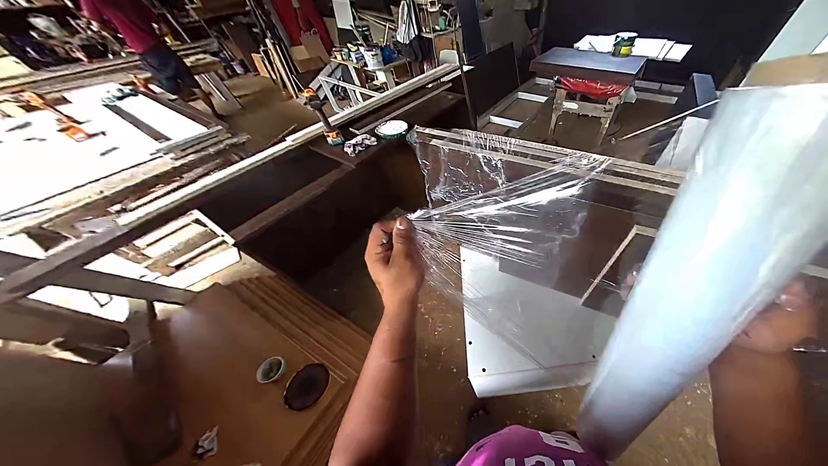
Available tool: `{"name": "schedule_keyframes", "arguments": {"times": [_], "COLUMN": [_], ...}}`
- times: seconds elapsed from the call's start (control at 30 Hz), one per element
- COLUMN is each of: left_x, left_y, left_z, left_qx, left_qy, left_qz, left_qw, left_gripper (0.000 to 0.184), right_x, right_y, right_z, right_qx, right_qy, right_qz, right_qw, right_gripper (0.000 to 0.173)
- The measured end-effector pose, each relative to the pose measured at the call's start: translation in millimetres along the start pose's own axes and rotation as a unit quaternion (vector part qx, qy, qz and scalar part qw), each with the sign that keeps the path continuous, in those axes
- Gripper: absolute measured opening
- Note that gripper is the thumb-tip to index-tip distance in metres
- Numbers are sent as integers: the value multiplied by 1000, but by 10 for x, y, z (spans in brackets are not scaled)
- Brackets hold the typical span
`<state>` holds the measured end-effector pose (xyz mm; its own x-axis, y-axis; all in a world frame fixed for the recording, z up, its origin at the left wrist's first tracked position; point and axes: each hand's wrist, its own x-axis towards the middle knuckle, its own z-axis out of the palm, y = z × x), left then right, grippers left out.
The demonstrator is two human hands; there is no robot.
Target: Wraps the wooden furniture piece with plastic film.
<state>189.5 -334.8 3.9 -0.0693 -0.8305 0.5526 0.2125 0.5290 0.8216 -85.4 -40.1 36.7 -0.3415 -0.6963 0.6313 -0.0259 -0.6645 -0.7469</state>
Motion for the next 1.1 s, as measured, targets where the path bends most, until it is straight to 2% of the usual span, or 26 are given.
{"name": "schedule_keyframes", "arguments": {"times": [0.13,0.27,0.37,0.53,0.67,0.77,0.87,0.93,1.0,1.1], "left_x": [581,1034,1384,1959,2487,2705,2835,2824,2731,2626], "left_y": [-182,-349,-574,-1206,-1831,-2276,-2619,-2797,-2914,-2766], "left_z": [-189,-288,-352,-427,-328,-110,273,595,902,1115], "left_qx": [53,72,90,60,48,39,15,-9,-39,-95], "left_qy": [37,81,101,141,124,76,-6,-96,-206,-371], "left_qz": [46,54,60,36,-13,-71,-137,-144,-126,-131], "left_qw": [997,993,989,987,991,994,990,985,970,915], "left_gripper": [16,17,19,18,20,25,30,32,29,24], "right_x": [542,906,1121,1565,1978,2142,2152,2085,1976,1843], "right_y": [160,421,629,1081,1558,1889,2020,1990,1917,1888], "right_z": [600,838,1061,1531,1807,1955,2064,2083,2064,1998], "right_qx": [-17,-27,-18,-58,-87,-130,-186,-206,-203,-189], "right_qy": [-39,-40,-60,-63,-16,51,143,193,218,219], "right_qz": [-49,-25,6,39,111,146,174,171,144,106], "right_qw": [998,999,998,996,990,979,956,944,944,951], "right_gripper": [31,49,45,37,50,56,68,68,58,48]}}
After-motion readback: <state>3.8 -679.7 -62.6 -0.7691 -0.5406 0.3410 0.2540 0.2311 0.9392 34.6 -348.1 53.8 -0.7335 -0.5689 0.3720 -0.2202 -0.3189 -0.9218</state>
